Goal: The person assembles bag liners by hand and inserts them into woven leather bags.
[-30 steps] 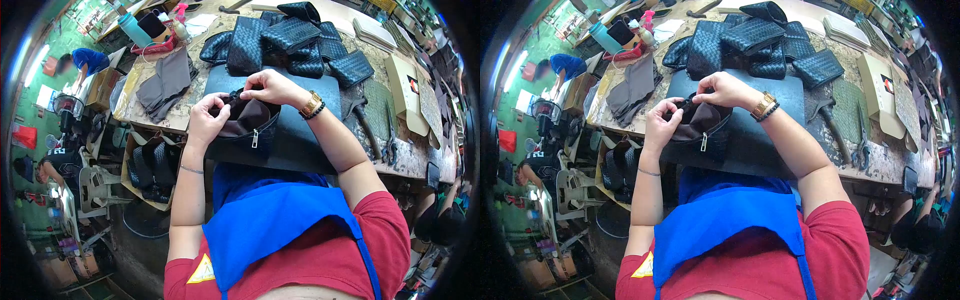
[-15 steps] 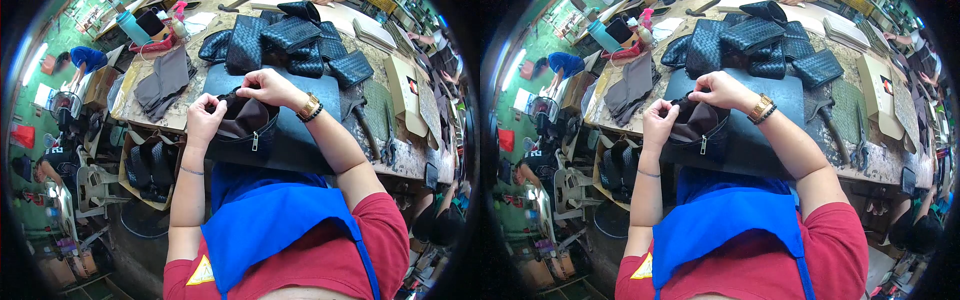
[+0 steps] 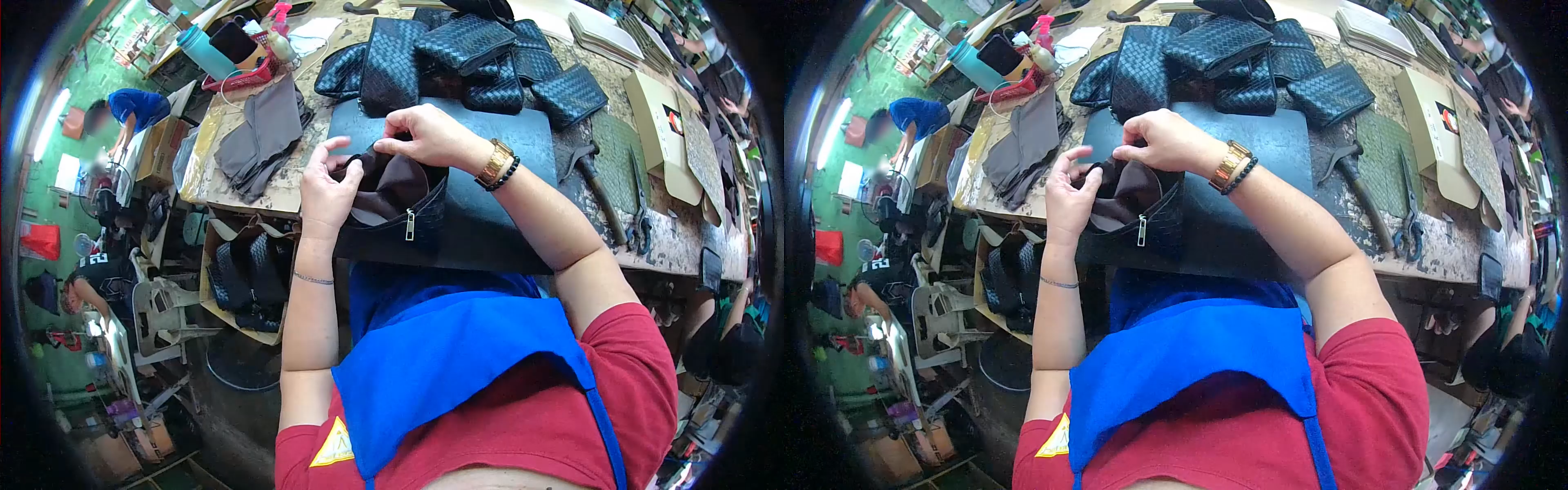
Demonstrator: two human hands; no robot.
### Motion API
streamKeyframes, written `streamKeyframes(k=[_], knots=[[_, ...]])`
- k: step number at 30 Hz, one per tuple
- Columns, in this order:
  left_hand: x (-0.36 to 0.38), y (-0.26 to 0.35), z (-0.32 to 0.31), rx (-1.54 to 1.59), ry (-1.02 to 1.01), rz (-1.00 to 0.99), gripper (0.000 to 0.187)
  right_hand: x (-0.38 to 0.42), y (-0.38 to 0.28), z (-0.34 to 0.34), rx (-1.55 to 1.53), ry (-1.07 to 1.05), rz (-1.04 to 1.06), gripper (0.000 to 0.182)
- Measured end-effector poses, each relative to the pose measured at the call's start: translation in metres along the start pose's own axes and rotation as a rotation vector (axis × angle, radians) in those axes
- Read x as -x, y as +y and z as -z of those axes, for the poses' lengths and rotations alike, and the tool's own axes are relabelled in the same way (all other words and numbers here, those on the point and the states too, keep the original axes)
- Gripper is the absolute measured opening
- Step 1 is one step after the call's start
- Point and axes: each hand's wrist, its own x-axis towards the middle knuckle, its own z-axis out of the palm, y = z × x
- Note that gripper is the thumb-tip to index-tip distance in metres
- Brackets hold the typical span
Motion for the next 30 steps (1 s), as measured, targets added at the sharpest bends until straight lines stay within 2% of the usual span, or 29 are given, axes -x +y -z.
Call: streamKeyframes(k=[4,14,27,30], knots=[[-0.001,0.013,0.002,-0.181,-0.108,0.040,0.023,0.000,0.005,-0.003,0.005,0.027,0.040,0.031],[-0.011,-0.001,-0.002,-0.269,-0.053,-0.048,0.019,0.023,-0.011,0.010,0.045,0.126,-0.039,0.022],[-0.013,0.002,-0.005,-0.287,-0.109,0.039,0.019,0.013,-0.005,0.010,0.067,0.100,-0.087,0.024],[-0.017,0.005,-0.002,-0.267,-0.183,0.050,0.019,0.013,-0.001,0.007,-0.067,0.205,-0.014,0.025]])
